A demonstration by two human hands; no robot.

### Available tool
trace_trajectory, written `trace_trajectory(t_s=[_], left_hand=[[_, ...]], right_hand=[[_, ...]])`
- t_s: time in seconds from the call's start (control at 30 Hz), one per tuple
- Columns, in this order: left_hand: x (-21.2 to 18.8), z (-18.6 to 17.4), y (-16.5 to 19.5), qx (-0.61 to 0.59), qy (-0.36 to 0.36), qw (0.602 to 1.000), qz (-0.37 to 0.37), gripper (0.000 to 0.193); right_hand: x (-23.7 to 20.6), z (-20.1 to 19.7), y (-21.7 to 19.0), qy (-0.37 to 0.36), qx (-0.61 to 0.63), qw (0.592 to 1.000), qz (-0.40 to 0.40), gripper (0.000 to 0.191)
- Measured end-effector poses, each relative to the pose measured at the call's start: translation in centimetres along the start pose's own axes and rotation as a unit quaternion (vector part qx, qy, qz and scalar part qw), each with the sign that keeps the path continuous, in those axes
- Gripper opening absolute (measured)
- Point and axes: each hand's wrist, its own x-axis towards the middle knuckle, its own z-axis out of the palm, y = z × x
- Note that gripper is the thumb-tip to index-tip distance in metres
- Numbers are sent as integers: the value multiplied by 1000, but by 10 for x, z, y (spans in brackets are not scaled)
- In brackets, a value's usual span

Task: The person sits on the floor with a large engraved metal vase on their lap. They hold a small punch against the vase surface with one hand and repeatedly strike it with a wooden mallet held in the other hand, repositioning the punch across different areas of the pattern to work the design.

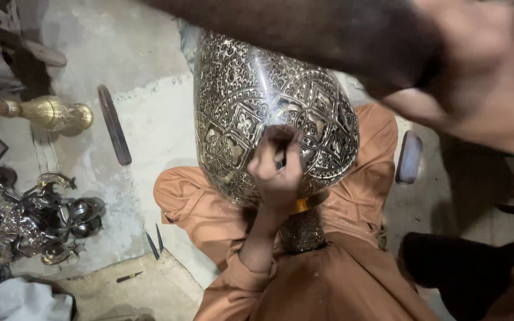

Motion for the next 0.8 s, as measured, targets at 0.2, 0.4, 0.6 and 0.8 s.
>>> trace_trajectory(t_s=[0.2,0.4,0.6,0.8], left_hand=[[5,1,5,27,-10,999,42,10],[4,-2,7,26,-20,999,10,11],[16,-31,10,-131,-49,989,-39,11],[52,-93,20,-184,-167,966,-67,26]], right_hand=[[-12,2,-1,-123,-229,965,-23,52],[-19,-11,-17,-155,-382,909,-55,61],[-71,-6,-6,-79,-128,974,170,66],[-150,53,-10,109,189,889,403,33]])
